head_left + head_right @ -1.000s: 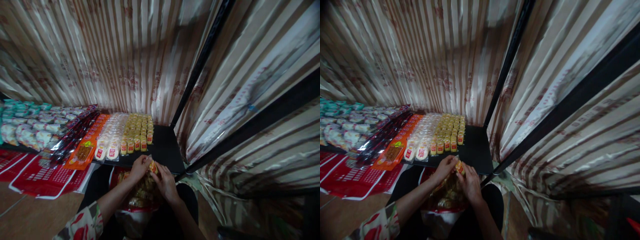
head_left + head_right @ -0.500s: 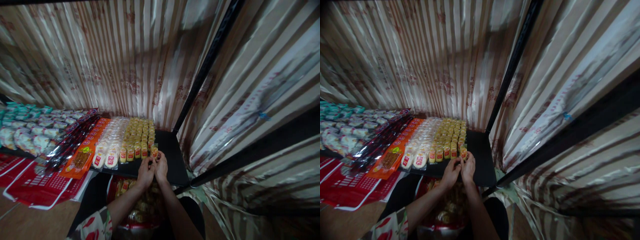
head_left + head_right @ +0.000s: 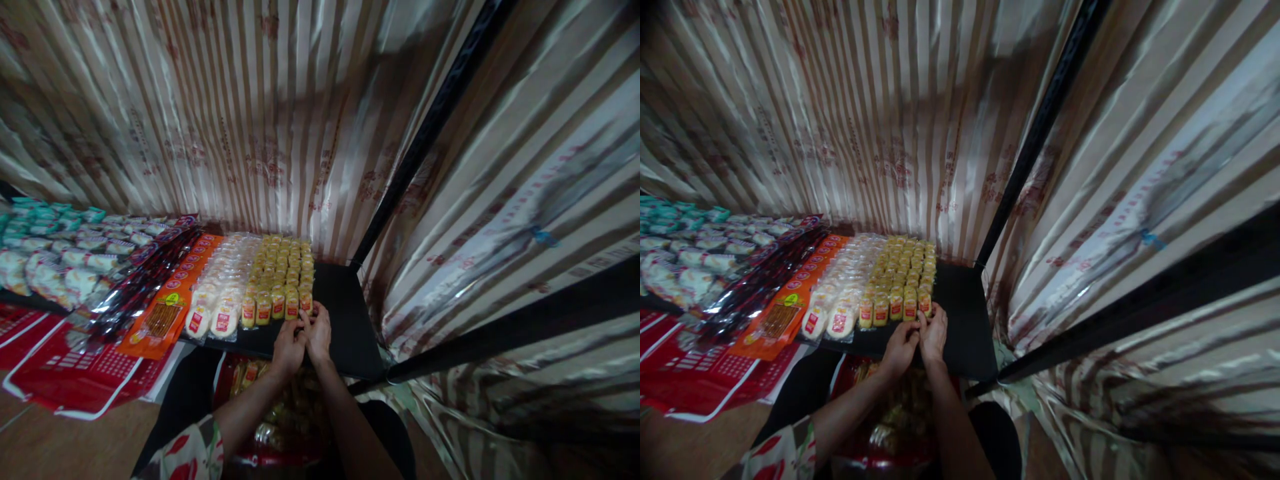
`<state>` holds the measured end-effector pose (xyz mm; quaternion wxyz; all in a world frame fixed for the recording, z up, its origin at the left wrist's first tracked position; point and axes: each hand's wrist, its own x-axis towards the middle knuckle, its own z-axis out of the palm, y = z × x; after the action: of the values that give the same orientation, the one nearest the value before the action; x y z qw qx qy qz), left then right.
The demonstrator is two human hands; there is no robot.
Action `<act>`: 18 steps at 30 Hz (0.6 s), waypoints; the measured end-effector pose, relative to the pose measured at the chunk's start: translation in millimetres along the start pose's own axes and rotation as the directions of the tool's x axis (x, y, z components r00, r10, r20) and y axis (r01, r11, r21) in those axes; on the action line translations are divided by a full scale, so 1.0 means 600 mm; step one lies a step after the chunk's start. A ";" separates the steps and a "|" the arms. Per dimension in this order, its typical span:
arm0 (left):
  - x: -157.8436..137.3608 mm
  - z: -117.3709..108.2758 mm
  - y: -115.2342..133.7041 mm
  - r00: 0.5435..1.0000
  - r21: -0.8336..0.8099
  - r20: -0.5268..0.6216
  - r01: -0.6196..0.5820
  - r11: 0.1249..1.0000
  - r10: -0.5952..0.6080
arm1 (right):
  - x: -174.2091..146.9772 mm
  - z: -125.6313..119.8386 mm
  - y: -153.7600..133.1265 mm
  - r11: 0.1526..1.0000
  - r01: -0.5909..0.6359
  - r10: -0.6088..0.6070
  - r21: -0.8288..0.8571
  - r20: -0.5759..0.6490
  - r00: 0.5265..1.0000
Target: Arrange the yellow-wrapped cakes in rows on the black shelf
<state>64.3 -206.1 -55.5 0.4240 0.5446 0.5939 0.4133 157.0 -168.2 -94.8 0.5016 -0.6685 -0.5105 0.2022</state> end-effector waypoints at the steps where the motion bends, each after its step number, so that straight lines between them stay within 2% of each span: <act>1: 0.001 -0.001 -0.002 1.000 -0.004 -0.008 0.006 1.000 -0.006 | -0.001 -0.001 0.000 1.000 0.004 -0.004 0.006 0.006 1.000; 3: 0.003 -0.002 -0.005 1.000 -0.013 -0.019 0.021 1.000 -0.021 | -0.002 -0.001 -0.001 1.000 0.017 -0.017 -0.019 0.002 1.000; 9: 0.009 -0.003 -0.013 0.999 -0.027 -0.033 0.042 0.999 -0.043 | -0.001 0.002 -0.010 0.969 0.071 -0.087 -0.238 -0.056 0.995; 14: 0.013 -0.004 -0.023 0.999 -0.044 -0.019 0.036 0.998 -0.037 | 0.000 0.005 -0.016 0.962 0.023 -0.033 -0.271 -0.032 0.999; 18: 0.012 -0.002 -0.032 1.000 -0.040 -0.011 0.018 0.999 -0.019 | -0.003 0.003 -0.016 0.962 0.031 -0.040 -0.270 -0.026 0.999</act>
<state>57.2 -200.1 -73.5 0.4354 0.5280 0.5930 0.4243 150.2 -168.9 -87.8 0.4177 -0.7242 -0.5372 0.1115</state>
